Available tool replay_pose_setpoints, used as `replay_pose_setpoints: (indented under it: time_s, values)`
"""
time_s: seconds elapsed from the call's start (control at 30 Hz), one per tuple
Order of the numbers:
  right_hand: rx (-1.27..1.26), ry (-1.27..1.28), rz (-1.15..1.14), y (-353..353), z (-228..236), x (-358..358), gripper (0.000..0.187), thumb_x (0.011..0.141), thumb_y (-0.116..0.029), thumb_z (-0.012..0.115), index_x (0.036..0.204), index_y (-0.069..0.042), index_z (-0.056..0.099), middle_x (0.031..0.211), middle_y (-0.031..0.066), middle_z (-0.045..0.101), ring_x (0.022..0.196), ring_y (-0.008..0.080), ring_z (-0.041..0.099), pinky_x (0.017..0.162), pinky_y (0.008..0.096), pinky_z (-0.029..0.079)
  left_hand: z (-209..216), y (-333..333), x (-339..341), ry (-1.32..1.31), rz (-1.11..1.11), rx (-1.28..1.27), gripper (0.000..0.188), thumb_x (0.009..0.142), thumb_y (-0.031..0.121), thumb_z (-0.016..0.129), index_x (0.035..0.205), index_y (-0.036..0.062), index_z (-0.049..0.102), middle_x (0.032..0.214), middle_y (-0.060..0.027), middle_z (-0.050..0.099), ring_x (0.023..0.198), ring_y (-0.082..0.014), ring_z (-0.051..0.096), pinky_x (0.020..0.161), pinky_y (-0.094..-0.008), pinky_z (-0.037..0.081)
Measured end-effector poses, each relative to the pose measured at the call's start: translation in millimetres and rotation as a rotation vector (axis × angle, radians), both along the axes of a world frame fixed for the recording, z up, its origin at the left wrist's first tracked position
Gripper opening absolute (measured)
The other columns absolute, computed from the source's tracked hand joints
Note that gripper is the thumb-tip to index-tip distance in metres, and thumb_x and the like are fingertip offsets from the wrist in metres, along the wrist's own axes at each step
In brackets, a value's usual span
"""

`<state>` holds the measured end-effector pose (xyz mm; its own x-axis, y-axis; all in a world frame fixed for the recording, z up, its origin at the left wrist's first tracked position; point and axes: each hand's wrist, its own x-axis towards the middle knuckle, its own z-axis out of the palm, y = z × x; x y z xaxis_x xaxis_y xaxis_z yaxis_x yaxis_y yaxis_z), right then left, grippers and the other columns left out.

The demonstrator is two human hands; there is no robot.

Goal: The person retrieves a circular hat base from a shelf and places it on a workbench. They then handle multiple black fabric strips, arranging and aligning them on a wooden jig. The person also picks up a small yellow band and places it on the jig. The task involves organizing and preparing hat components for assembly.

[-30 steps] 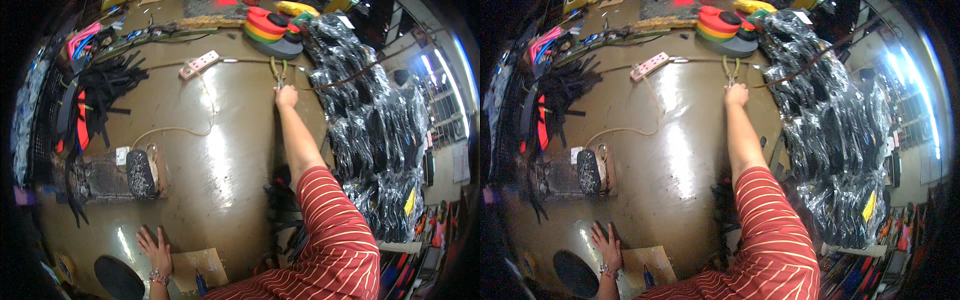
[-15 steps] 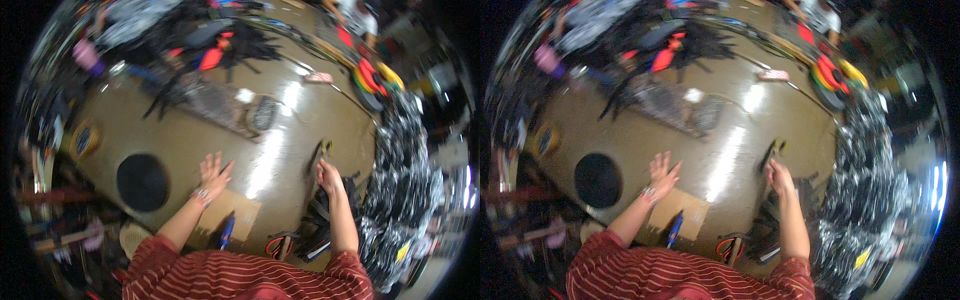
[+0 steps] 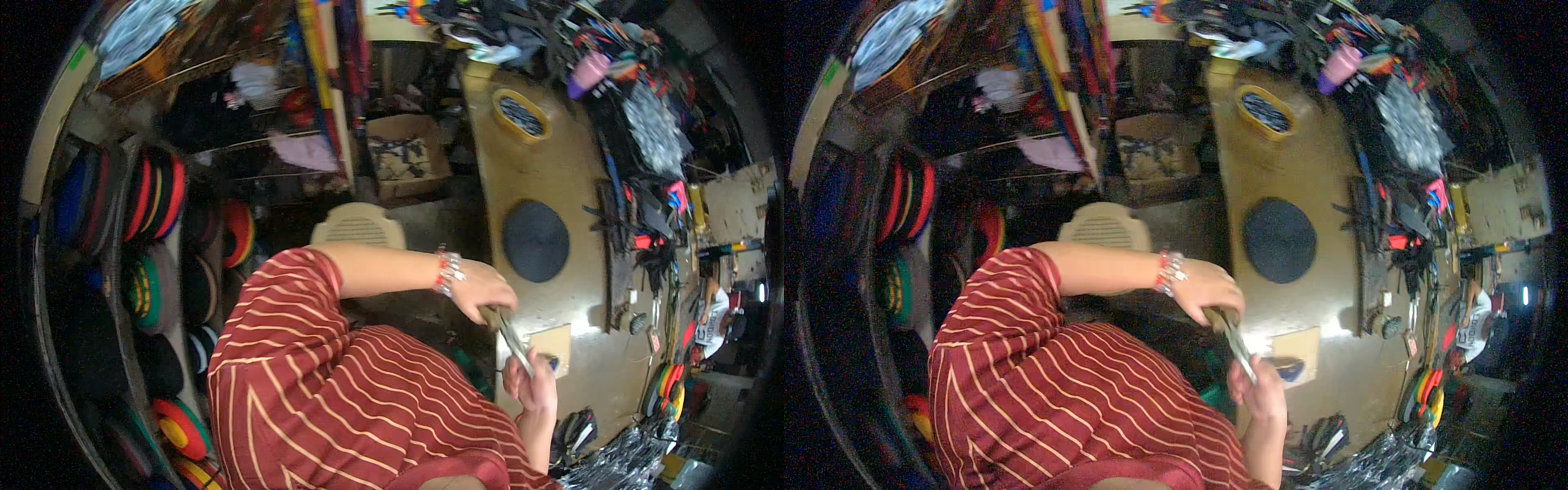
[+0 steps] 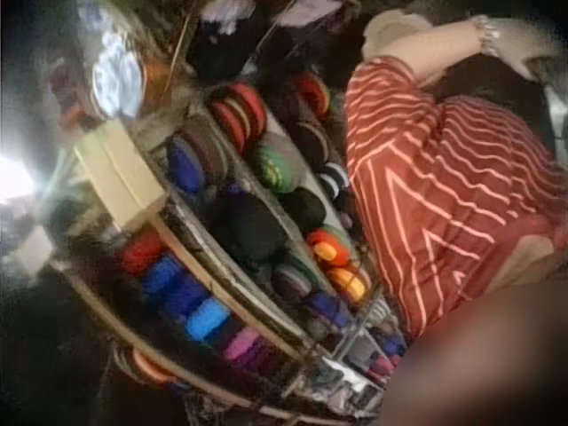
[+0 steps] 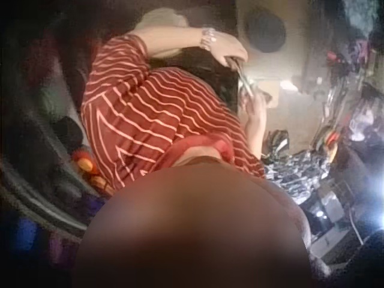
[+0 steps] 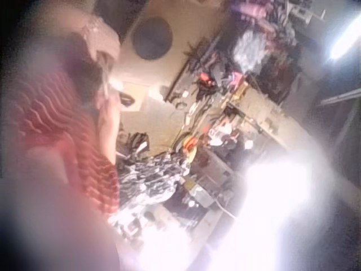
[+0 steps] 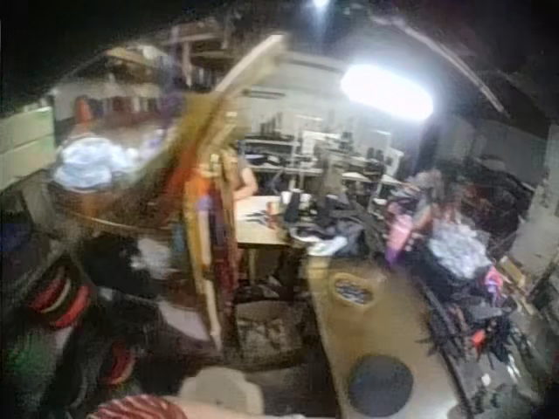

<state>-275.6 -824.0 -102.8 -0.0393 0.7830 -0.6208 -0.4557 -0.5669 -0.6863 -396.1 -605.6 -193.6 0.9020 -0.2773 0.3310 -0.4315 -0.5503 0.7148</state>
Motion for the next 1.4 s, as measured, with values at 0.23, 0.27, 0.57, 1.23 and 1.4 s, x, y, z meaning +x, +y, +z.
replay_pose_setpoints:
  time_s: [0.23, 0.27, 0.57, 1.23, 1.4]
  values:
    - [-0.042, 0.024, -0.237, 100, -80, -190, 0.021, 0.087, -0.025, 0.047, 0.089, -0.005, 0.053, 0.069, 0.0008, 0.048, 0.06, 0.0118, 0.046, 0.054, 0.0232, 0.039, -104, 47, -302, 0.256, 1.415, -0.875, 0.068, 0.066, 0.019, 0.062, 0.123, -0.0014, 0.03, 0.114, -0.0185, 0.047, 0.106, -0.0267, 0.047, 0.09, -0.0336, 0.038]
    - [-0.077, 0.022, -0.12, 100, -87, -209, 0.02, 0.087, -0.023, 0.047, 0.091, -0.004, 0.053, 0.073, 0.0023, 0.051, 0.062, 0.0124, 0.049, 0.057, 0.0238, 0.042, -105, 66, -322, 0.323, 1.555, -0.929, 0.067, 0.066, 0.019, 0.062, 0.122, -0.0019, 0.031, 0.111, -0.0185, 0.05, 0.103, -0.0267, 0.049, 0.088, -0.0341, 0.039]
    - [-0.128, -0.651, -0.005, 62, -95, -224, 0.019, 0.085, -0.019, 0.05, 0.091, -0.003, 0.056, 0.069, 0.0032, 0.056, 0.059, 0.0098, 0.052, 0.053, 0.0231, 0.043, -62, 368, -352, 0.298, 1.715, -0.171, 0.063, 0.064, 0.03, 0.067, 0.113, -0.0047, 0.047, 0.113, -0.0236, 0.05, 0.106, -0.0331, 0.048, 0.091, -0.0363, 0.038]
    - [-0.708, -0.516, 0.166, -265, -261, -217, 0.028, 0.078, -0.028, 0.053, 0.084, -0.002, 0.062, 0.081, 0.0162, 0.061, 0.075, 0.0278, 0.059, 0.067, 0.0358, 0.048, -153, 53, -57, -0.099, 0.91, 0.092, 0.026, 0.081, 0.009, 0.05, 0.106, 0.0024, 0.05, 0.104, -0.0148, 0.047, 0.097, -0.0295, 0.046, 0.085, -0.0387, 0.036]
    - [-0.683, -0.574, 0.164, -272, -256, -177, 0.029, 0.077, -0.028, 0.054, 0.085, -0.002, 0.062, 0.084, 0.0179, 0.061, 0.077, 0.0304, 0.059, 0.068, 0.0372, 0.048, -79, 4, 95, -0.23, 0.756, -0.068, 0.021, 0.079, 0.008, 0.05, 0.099, 0.005, 0.055, 0.098, -0.0128, 0.05, 0.094, -0.0274, 0.047, 0.085, -0.0373, 0.036]
